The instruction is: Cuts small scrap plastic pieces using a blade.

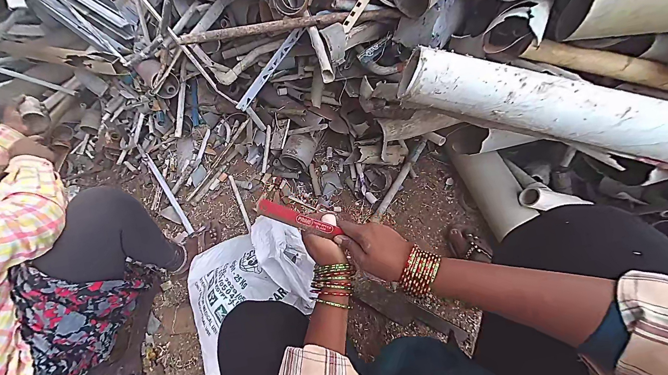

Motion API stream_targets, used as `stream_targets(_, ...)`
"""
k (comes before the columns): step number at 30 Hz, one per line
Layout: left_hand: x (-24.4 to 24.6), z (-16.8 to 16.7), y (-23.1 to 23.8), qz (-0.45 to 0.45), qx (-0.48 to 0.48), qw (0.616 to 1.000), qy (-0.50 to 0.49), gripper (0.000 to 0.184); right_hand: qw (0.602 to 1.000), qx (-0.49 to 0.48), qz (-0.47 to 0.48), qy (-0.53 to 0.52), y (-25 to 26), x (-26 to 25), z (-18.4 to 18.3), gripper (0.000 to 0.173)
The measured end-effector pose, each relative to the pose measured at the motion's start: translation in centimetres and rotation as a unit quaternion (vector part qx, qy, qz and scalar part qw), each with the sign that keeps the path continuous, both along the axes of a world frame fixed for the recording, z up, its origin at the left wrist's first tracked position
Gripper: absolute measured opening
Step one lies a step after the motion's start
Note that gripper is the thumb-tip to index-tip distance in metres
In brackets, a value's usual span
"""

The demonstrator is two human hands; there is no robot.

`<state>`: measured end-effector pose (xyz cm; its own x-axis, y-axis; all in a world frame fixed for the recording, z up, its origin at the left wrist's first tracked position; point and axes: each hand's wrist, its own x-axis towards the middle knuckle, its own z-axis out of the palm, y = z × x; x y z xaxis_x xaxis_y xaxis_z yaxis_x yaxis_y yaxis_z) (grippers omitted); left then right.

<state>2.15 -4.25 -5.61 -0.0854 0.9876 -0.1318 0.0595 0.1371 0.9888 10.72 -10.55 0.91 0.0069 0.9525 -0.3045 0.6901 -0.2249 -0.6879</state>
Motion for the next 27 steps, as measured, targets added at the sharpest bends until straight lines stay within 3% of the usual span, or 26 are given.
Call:
stream_targets(4, 1.3, 2.5, -1.2, 0.014, -0.08, 0.993, -0.085, 0.053, 0.999, -0.019, -0.05, -0.011, 0.9, 1.6, -0.5, 0.042)
stream_targets(10, 0.6, 2.8, -1.3, 0.017, -0.04, 0.998, -0.044, 0.049, 1.0, -0.001, -0.017, 0.004, 0.1, 0.1, -0.2, 0.041)
stream_targets(14, 1.2, 2.7, -1.2, 0.019, -0.074, 0.992, -0.098, 0.055, 0.998, -0.017, -0.053, -0.002, 0.9, 1.3, -0.3, 0.042)
stream_targets(21, -0.2, 1.3, -0.7, -0.026, 0.014, 0.999, 0.019, 0.044, 1.0, -0.008, -0.023, -0.009, 0.6, 0.5, -0.1, 0.041)
stream_targets(24, 0.7, 0.5, -0.7, 0.014, 0.016, 0.998, -0.053, 0.055, 0.998, -0.025, -0.057, -0.027, 0.7, 1.0, 0.0, 0.043)
stream_targets(27, 0.3, 1.9, -1.2, 0.017, 0.001, 0.996, -0.089, 0.051, 0.999, 0.0, -0.039, -0.025, -0.6, -0.8, 0.2, 0.04)
